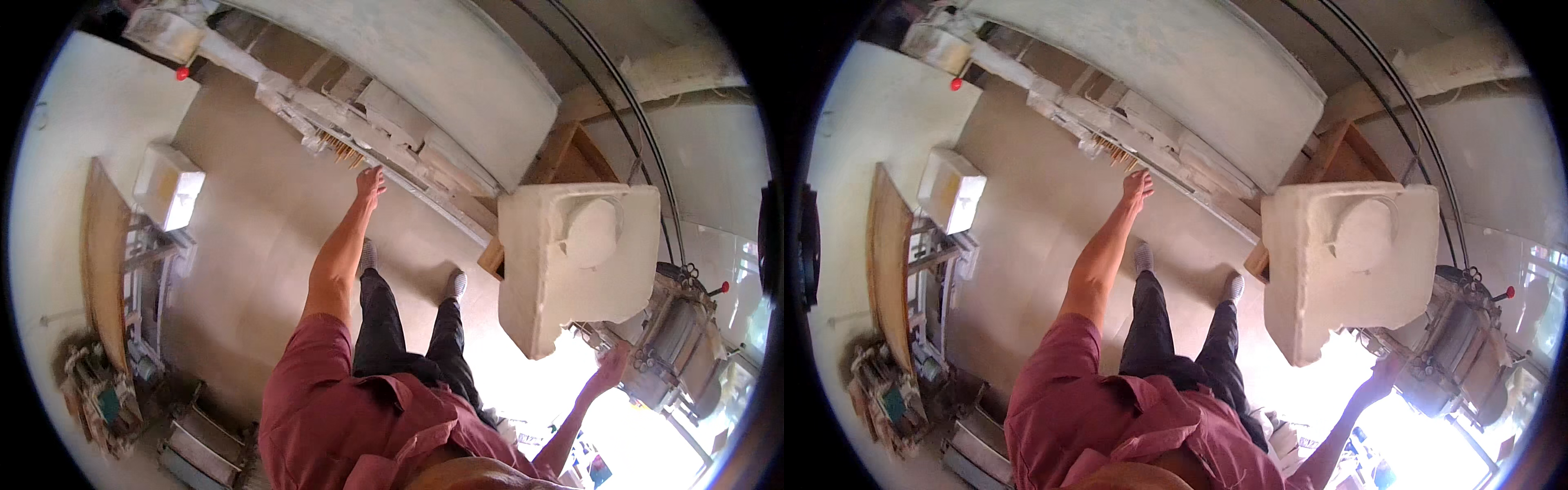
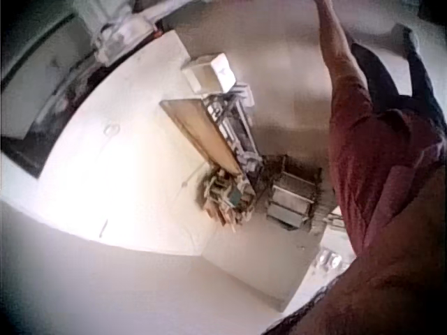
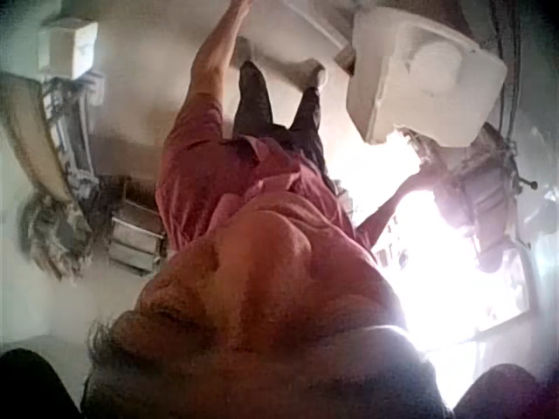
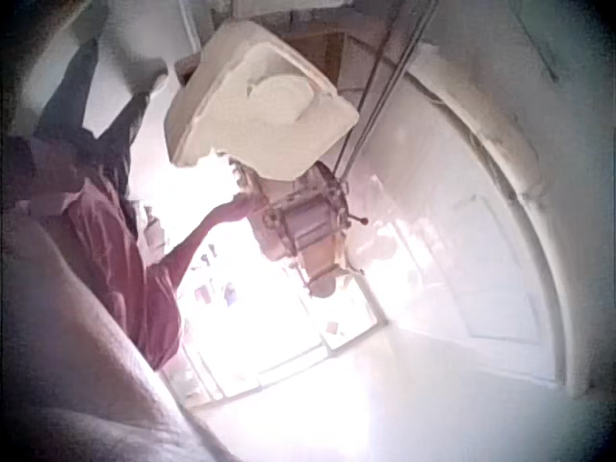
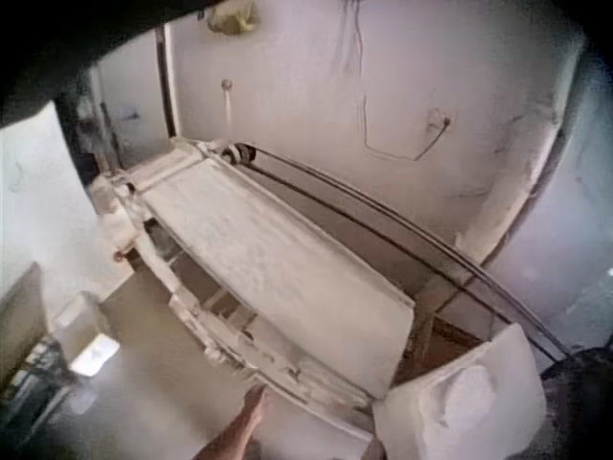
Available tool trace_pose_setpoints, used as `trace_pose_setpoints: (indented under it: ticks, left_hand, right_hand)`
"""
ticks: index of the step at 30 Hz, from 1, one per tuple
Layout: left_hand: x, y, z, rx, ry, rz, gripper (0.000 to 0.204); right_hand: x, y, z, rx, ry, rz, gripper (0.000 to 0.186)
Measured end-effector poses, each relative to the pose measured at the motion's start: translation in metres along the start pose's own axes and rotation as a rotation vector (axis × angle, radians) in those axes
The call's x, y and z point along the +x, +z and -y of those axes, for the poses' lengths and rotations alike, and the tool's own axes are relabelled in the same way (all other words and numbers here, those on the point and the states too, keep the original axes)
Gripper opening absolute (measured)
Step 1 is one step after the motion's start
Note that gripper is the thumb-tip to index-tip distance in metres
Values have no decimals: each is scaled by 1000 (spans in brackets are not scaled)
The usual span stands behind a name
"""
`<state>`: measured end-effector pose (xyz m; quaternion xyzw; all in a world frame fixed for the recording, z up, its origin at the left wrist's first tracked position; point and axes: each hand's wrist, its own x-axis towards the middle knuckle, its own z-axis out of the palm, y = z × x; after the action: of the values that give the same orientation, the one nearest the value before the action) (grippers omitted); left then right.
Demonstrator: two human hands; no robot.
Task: The person moves a wooden tray and a white plastic container in a cluttered room. They then pick up a bag of flour, open it, and pour the flour into a metal bowl using a scoop. The person places the scoop into the bowl and continues to handle the flour bag.
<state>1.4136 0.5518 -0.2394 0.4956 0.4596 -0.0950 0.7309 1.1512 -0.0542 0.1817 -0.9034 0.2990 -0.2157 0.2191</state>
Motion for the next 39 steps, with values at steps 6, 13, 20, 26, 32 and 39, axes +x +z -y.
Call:
trace_pose_setpoints:
  ticks: [6,13,20,26,32,39]
  left_hand:
    - [95,6,-8,17,-37,67,35]
    - [42,-79,26,-242,-1,96,40]
    - [-61,-217,100,-366,-64,-124,24]
    - [-188,-292,132,-383,39,-168,25]
    - [-304,-345,129,-341,47,-212,32]
    - [-488,-306,30,-168,89,-253,20]
  right_hand:
    - [-70,32,95,-35,13,-6,28]
    - [-67,55,189,-187,-86,101,21]
    - [-66,65,172,-5,-298,266,16]
    - [-62,62,167,160,-398,332,18]
    - [-32,35,106,190,-469,306,24]
    - [17,-17,86,513,-358,319,23]
